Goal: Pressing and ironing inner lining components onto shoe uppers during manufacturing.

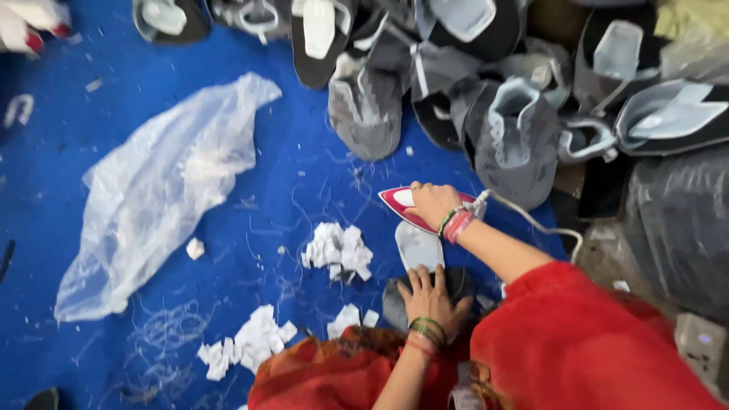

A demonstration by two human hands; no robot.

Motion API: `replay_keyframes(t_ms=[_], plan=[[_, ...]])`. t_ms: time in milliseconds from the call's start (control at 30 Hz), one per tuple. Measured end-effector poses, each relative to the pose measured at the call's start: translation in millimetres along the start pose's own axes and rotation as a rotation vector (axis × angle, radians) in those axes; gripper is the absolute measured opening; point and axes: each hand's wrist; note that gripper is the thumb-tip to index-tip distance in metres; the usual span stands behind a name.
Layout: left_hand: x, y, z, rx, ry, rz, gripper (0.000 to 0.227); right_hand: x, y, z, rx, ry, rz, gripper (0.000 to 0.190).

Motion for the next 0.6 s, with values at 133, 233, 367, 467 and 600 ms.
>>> replay_keyframes(t_ms=[133, 233, 367, 467, 600], plan=[[-51.2, 23.5, -71.9, -0.145, -0.075, -0.073, 0.059, 30.9, 5.5, 12.1, 0.301, -0.116, -0.039, 0.065], [-59.8, 124.9, -143.8, -0.059, -0.325, -0.303, 0.04, 58.4, 3.2, 43.4, 0.644, -0.247, -0.183, 0.059], [45.3, 316.0, -84.1, 0.925, -0.331, -0.011, 0.031, 68.9, -8.0, 85.0, 0.456, -0.404, -0.637, 0.05], [106.0, 320.8, -30.4, 1.049, -0.656, 0.296, 0.039, 67.6, -19.3, 104.5, 0.406, -0.497, -0.859, 0.048], [109.8, 131.1, 15.6, 0.266, -0.585, 0.768, 0.038, 71.0, -57.1, 116.4, 0.453, -0.266, -0.993, 0.05]])
Point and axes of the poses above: each hand's wrist, its own z-axis away from the middle knuckle, its own y-axis out of the back of the hand, x = y × z, and after that the axes turned 5 degrees about z, right-handed
